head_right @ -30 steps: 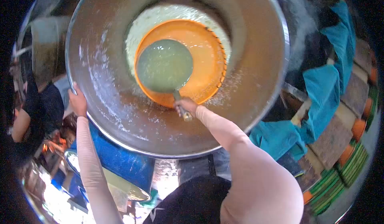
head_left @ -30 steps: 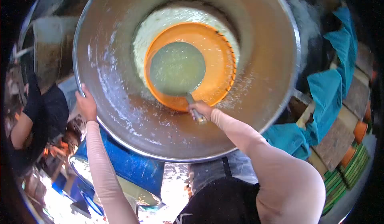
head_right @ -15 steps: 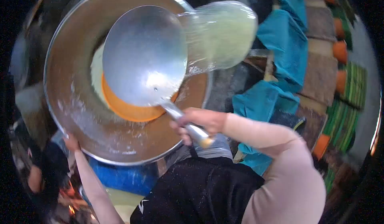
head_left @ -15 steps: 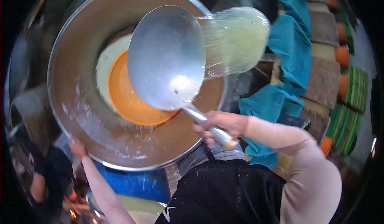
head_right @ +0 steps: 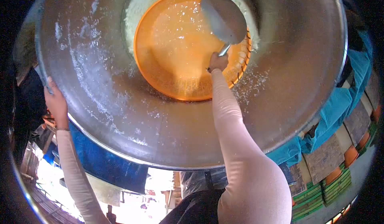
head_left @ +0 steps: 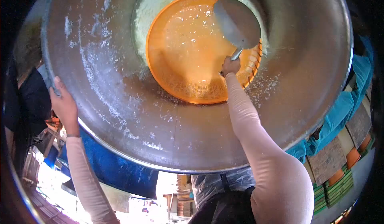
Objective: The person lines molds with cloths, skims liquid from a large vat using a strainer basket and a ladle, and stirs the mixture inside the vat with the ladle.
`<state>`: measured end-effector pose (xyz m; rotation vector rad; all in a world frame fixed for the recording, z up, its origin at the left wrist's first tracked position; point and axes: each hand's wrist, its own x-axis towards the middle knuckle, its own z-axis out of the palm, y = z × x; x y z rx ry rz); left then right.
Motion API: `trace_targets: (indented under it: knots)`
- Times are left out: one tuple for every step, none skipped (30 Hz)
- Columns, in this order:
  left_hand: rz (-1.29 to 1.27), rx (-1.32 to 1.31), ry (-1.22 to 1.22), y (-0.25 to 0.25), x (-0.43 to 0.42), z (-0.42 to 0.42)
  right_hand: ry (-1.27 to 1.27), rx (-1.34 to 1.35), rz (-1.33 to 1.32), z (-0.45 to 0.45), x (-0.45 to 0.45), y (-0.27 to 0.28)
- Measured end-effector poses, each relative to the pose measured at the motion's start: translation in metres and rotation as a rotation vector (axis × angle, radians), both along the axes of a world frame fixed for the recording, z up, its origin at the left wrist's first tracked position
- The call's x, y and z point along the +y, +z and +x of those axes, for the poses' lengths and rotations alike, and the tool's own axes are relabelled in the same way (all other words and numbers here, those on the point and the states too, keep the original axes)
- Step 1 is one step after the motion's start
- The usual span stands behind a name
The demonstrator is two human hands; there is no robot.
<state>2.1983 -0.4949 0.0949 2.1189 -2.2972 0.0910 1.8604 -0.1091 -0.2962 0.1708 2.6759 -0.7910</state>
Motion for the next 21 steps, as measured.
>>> trace_targets:
  knots:
    - [0.025,0.050,-0.004,0.004,0.002,-0.006,0.013,-0.012,0.011,-0.001,-0.007,0.004]
    - [0.049,0.104,-0.009,0.006,0.004,-0.009,0.039,-0.182,0.001,-0.005,-0.020,0.015]
    - [0.055,0.100,0.000,0.006,0.004,-0.010,0.061,-0.347,-0.011,-0.006,-0.027,0.020]
    - [0.080,0.152,0.016,0.006,0.004,-0.010,0.112,-0.407,-0.064,-0.002,-0.026,0.005]
    - [0.103,0.205,0.030,0.006,0.004,-0.010,0.117,-0.408,-0.060,0.005,-0.029,0.004]
    - [0.082,0.181,0.021,0.006,0.005,-0.011,0.085,-0.579,-0.171,0.016,-0.034,0.003]
    - [0.079,0.182,0.026,0.005,0.004,-0.010,0.054,-0.749,-0.284,0.026,-0.041,0.003]
    - [0.055,0.144,0.031,0.004,0.004,-0.009,0.052,-0.852,-0.289,0.038,-0.041,-0.003]
    - [0.030,0.106,0.037,0.004,0.004,-0.008,0.050,-0.956,-0.293,0.049,-0.042,-0.008]
    - [0.021,0.109,0.042,0.006,0.005,-0.009,0.034,-1.064,-0.328,0.059,-0.047,0.000]
    - [0.043,0.116,0.039,0.007,0.006,-0.013,0.017,-1.171,-0.363,0.071,-0.048,0.006]
    - [0.066,0.124,0.032,0.009,0.006,-0.015,-0.015,-1.249,-0.355,0.082,-0.051,0.011]
    - [0.056,0.131,0.031,0.008,0.005,-0.013,-0.047,-1.325,-0.347,0.094,-0.050,0.011]
    - [0.028,0.104,0.016,0.005,0.004,-0.009,-0.037,-1.316,-0.358,0.099,-0.058,0.025]
    - [0.002,0.076,0.000,0.002,0.003,-0.005,-0.027,-1.342,-0.351,0.105,-0.062,0.043]
    - [-0.034,0.099,-0.062,0.000,0.003,-0.004,-0.022,-1.364,-0.343,0.110,-0.063,0.060]
    - [-0.043,0.108,-0.069,0.000,0.003,-0.004,-0.020,-1.355,-0.354,0.116,-0.061,0.073]
    - [-0.003,0.104,-0.025,0.001,0.004,-0.007,-0.017,-1.365,-0.350,0.120,-0.057,0.087]
    - [0.033,0.102,0.015,0.006,0.005,-0.012,-0.013,-1.374,-0.351,0.120,-0.053,0.103]
    - [0.121,0.123,0.074,0.013,0.006,-0.019,-0.017,-1.358,-0.375,0.117,-0.048,0.124]
    - [0.110,0.132,0.050,0.017,0.009,-0.022,-0.020,-1.428,-0.367,0.114,-0.038,0.149]
